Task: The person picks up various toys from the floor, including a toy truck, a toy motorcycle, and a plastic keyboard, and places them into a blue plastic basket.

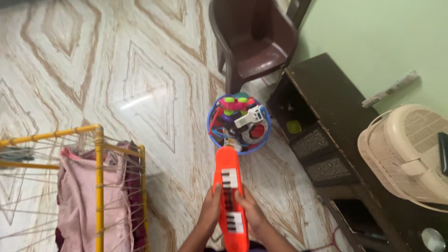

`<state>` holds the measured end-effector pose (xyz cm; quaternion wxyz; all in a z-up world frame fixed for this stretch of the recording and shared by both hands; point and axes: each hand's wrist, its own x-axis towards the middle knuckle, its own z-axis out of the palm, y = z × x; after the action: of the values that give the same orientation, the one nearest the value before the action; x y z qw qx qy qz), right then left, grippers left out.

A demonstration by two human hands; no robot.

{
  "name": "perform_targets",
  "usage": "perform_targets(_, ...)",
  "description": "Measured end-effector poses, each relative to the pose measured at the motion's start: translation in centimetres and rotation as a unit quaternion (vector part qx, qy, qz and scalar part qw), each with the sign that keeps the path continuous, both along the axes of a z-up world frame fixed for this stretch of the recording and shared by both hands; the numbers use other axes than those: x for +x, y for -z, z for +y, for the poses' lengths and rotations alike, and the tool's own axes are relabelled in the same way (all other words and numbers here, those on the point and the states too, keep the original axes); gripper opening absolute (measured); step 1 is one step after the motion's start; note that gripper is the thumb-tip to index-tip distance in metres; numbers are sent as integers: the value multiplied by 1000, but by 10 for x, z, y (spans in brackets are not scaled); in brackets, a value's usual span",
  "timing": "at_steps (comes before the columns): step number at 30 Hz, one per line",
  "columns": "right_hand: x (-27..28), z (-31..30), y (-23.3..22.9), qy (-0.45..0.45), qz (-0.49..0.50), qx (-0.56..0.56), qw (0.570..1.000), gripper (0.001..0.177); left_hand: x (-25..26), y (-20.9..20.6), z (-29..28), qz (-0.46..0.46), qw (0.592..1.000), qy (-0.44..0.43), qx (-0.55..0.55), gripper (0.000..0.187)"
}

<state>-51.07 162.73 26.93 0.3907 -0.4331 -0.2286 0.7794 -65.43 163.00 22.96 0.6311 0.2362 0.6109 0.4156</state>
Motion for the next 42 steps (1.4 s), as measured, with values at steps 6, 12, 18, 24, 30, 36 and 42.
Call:
perform_targets(6, -7, 72, -14, -11, -26, -12, 1000, 53, -8, 6, 63, 7, 1000, -12, -13, 50)
perform_targets(12, -33, 157, 5, 15, -56, -13, 998, 53, -42, 15, 146, 16, 999, 41, -18, 56)
perform_targets(18, -64, 253, 57, 68, -119, 7, 991, 55, -75, 61, 271, 16, 994, 108, -18, 59)
perform_targets(24, -101, 336, 142, 173, -119, -42, 977, 53, -95, 141, 381, 27, 981, 191, -29, 52)
perform_targets(30, -120, 412, 204, 243, -51, -4, 969, 54, -106, 186, 470, 114, 954, 276, 31, 46)
perform_targets(36, -127, 468, 228, 243, -87, -87, 962, 56, -105, 228, 529, -8, 969, 243, 50, 54)
perform_targets(42, -122, 498, 258, 198, -146, 24, 969, 57, -104, 278, 553, 7, 974, 227, 6, 68)
